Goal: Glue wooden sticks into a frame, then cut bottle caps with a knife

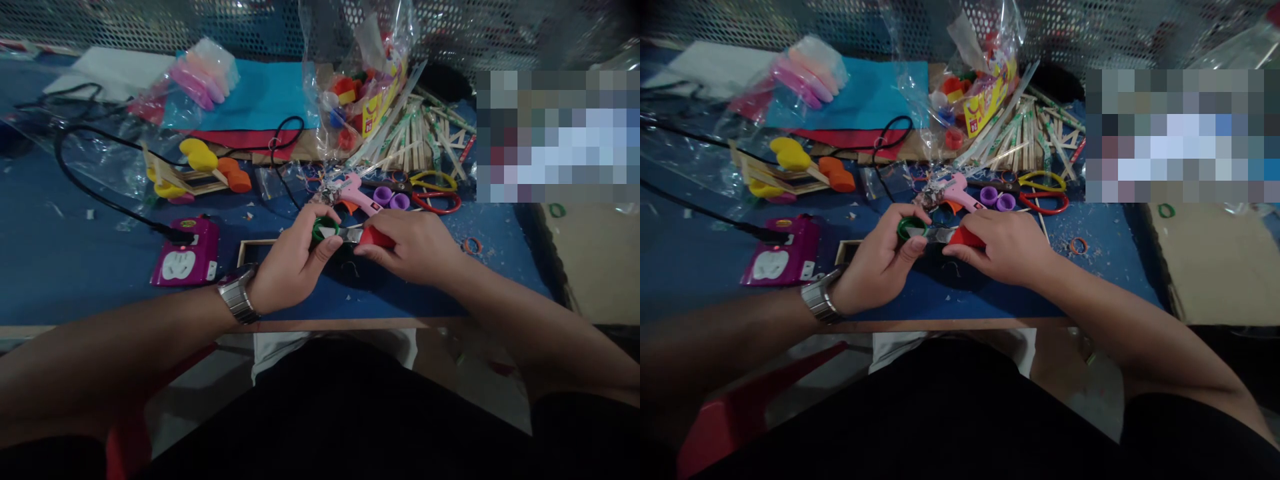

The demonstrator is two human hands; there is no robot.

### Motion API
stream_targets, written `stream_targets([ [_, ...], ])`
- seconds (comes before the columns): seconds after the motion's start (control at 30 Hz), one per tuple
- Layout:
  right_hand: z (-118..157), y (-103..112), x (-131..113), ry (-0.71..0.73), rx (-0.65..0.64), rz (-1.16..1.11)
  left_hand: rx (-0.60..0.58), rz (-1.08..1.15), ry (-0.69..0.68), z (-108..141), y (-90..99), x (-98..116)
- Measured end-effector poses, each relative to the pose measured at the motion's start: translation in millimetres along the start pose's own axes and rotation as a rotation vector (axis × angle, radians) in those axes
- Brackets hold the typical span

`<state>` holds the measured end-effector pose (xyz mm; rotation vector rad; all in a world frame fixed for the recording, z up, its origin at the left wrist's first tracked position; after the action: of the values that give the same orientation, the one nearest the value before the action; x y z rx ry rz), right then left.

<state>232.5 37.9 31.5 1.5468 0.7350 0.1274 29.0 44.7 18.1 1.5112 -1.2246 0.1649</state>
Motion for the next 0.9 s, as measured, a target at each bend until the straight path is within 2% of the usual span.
stream_targets([
  [0.4,1.1,2.2,-0.5,-0.005,-0.003,-0.021,-0.028,0.087,0.061,5.1,-0.5,-2.9],
  [0.8,1.1,2.5,1.3,-0.026,-0.021,-0.028,-0.021,0.182,0.116,7.7,-1.9,-7.7],
  [0.9,1.1,2.3,3.0,-0.032,-0.006,-0.017,0.012,0.219,0.115,7.4,-1.9,-9.1],
])
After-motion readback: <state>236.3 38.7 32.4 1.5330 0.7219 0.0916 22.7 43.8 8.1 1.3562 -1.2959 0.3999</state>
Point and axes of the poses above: each hand's wrist, its own z-axis away from the middle knuckle, its own y-axis out of the back of the hand, x = y × z, the point moved 5 cm from there along -z, towards the middle knuckle, and after that the axes turned 8 degrees about -z, right-handed, at the moved point
